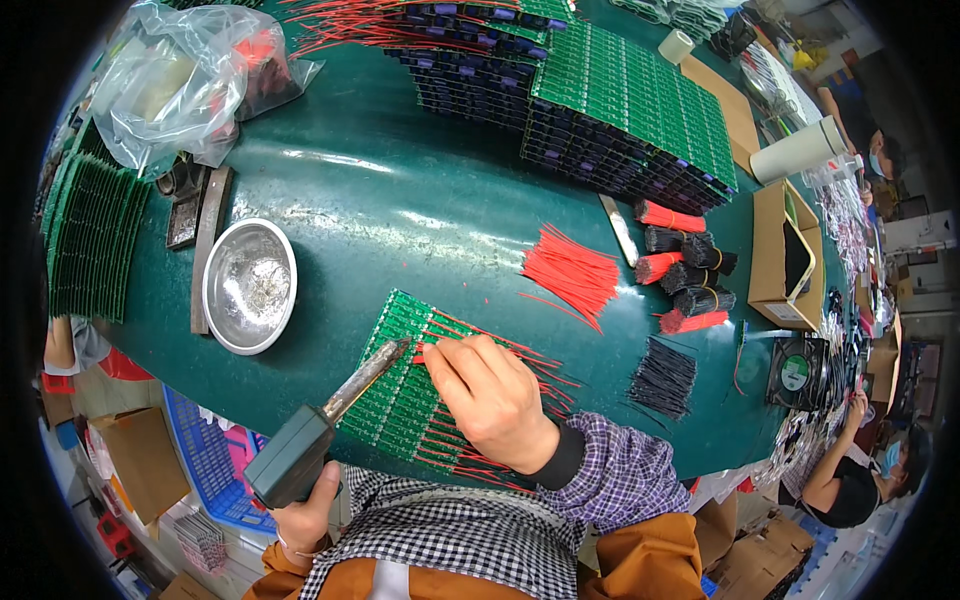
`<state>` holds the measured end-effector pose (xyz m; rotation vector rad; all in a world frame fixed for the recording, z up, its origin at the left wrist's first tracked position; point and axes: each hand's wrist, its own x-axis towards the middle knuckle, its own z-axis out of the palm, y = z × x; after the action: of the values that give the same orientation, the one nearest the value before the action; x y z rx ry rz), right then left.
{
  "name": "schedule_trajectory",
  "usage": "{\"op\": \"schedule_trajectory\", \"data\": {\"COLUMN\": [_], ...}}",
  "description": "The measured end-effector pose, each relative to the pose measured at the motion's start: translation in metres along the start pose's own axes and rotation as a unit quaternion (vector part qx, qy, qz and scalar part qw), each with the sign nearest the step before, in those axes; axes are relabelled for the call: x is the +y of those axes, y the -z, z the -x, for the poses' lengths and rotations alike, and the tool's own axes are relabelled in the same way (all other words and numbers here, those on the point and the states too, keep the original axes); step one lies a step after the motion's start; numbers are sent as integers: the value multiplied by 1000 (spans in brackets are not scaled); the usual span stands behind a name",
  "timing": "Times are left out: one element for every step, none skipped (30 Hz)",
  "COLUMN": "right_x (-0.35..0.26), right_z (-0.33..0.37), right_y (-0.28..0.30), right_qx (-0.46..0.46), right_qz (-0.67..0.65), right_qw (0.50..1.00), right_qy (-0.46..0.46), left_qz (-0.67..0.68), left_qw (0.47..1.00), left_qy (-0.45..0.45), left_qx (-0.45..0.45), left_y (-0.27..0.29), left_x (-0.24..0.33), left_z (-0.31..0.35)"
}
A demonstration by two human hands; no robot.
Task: The person solders red wires onto small green circuit boards using a soldering gun.
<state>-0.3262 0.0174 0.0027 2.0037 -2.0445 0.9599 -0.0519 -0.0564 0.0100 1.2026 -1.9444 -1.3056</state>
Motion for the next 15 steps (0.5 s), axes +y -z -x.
{"op": "schedule_trajectory", "data": {"right_x": [0,0,0,-1,-1,-1,-1,-1,0,0,0,0,-1,-1,-1], "right_z": [0,0,0,0,0,-1,-1,-1,0,0,0,0,-1,-1,-1], "right_y": [0,0,0,1,1,1,1,1,0,0,-1,-1,-1,-1,0], "right_qx": [-1,-1,-3,-4,-4,-5,-6,-6,-5,-5,-4,-4,-3,-3,-2], "right_qz": [2,2,2,3,3,4,5,5,6,6,6,7,8,8,8], "right_qw": [1000,1000,1000,1000,1000,1000,1000,1000,1000,1000,1000,1000,1000,1000,1000], "right_qy": [0,0,-1,-1,-1,-1,0,-1,0,0,0,-1,-2,-2,-3], "left_qz": [-1,-1,-1,-9,-17,-17,-20,-21,-20,-15,-10,-11,-11,-11,-12], "left_qw": [1000,1000,1000,1000,1000,1000,1000,999,999,1000,1000,1000,1000,1000,1000], "left_qy": [-3,-6,-6,-12,-17,-17,-17,-16,-16,-10,-4,-4,-8,-12,-12], "left_qx": [-3,-7,-7,-11,-15,-15,-18,-21,-22,-19,-17,-17,-16,-16,-16], "left_y": [0,0,0,0,1,1,1,0,0,-1,-1,-1,-1,-1,0], "left_x": [0,0,-1,-2,-2,-2,-1,-1,-1,-1,-1,-1,-1,-1,-1], "left_z": [0,-1,-1,-1,-1,-1,-1,-2,-2,-2,-2,-2,-2,-2,-1]}}
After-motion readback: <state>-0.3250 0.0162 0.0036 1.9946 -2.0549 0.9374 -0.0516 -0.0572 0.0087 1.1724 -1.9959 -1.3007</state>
